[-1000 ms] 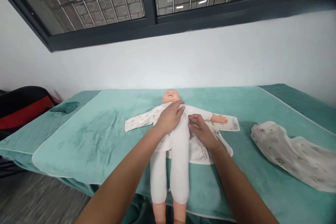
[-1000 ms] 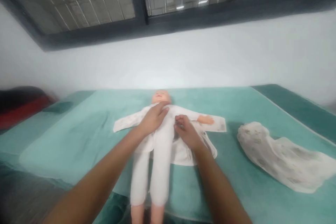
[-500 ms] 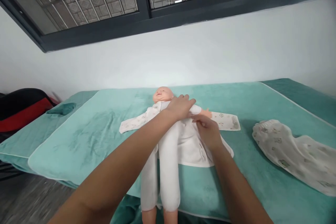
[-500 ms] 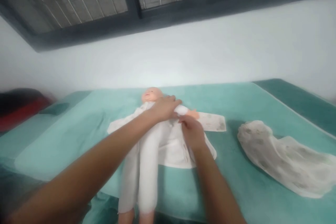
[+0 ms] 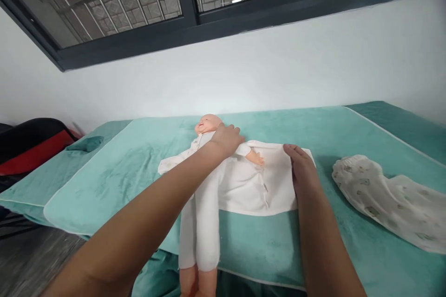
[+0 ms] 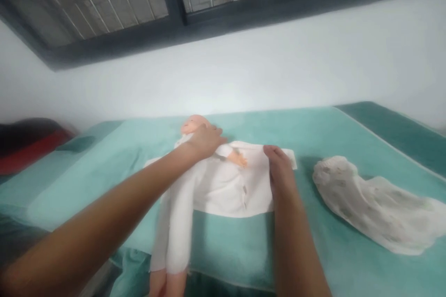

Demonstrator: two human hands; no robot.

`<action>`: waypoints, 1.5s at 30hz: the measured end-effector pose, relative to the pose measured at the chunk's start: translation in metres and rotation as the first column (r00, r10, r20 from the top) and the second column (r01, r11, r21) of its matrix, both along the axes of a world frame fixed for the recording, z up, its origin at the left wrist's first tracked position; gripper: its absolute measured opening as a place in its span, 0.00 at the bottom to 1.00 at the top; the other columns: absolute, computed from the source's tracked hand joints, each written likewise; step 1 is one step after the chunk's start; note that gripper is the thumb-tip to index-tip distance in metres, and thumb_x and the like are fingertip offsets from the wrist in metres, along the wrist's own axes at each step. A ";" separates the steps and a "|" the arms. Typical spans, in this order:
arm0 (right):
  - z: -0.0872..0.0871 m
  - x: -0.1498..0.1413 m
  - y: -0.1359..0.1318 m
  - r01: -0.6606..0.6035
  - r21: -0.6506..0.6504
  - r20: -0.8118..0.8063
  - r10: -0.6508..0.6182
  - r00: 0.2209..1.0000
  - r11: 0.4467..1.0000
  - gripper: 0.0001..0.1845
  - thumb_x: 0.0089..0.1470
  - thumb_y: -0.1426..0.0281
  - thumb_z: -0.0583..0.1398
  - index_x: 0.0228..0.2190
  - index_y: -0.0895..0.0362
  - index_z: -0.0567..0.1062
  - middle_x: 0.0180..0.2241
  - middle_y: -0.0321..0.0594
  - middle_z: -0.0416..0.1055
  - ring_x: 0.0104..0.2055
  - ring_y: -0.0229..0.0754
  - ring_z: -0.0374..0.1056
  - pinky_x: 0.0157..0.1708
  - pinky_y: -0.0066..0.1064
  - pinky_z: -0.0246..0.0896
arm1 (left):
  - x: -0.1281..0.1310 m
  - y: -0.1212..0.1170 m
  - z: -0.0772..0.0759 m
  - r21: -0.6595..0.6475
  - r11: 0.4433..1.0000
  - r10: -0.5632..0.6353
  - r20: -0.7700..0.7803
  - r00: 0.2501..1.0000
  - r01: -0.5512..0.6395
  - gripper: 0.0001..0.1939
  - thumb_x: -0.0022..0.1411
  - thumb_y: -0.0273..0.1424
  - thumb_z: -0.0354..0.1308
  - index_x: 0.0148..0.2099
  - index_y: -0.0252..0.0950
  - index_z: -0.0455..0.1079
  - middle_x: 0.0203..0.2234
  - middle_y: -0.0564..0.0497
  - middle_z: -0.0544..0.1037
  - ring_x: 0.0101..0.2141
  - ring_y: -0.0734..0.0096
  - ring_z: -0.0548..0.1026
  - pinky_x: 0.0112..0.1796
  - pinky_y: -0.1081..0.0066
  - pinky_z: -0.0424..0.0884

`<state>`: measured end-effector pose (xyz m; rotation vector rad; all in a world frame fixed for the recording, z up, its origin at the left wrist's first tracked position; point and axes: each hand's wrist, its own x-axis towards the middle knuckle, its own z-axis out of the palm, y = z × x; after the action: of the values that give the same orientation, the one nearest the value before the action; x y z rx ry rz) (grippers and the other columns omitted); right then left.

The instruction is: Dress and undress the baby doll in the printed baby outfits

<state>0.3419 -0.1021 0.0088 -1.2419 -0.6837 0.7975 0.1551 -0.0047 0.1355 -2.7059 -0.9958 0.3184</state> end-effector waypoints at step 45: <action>-0.010 -0.112 -0.062 -0.388 -0.154 0.605 0.398 0.690 0.909 0.13 0.55 0.57 0.63 0.32 0.51 0.69 0.30 0.35 0.66 0.31 0.42 0.62 0.32 0.33 0.59 | -0.236 -0.049 -0.126 -0.157 0.871 0.409 0.758 0.509 -0.465 0.22 0.63 0.22 0.47 0.56 0.40 0.70 0.55 0.44 0.76 0.56 0.54 0.71 0.55 0.53 0.65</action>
<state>0.2296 -0.1638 -0.0015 -1.4025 -1.5426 0.7243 -0.0811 -0.0533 0.0099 -2.4492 -1.8794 -0.9074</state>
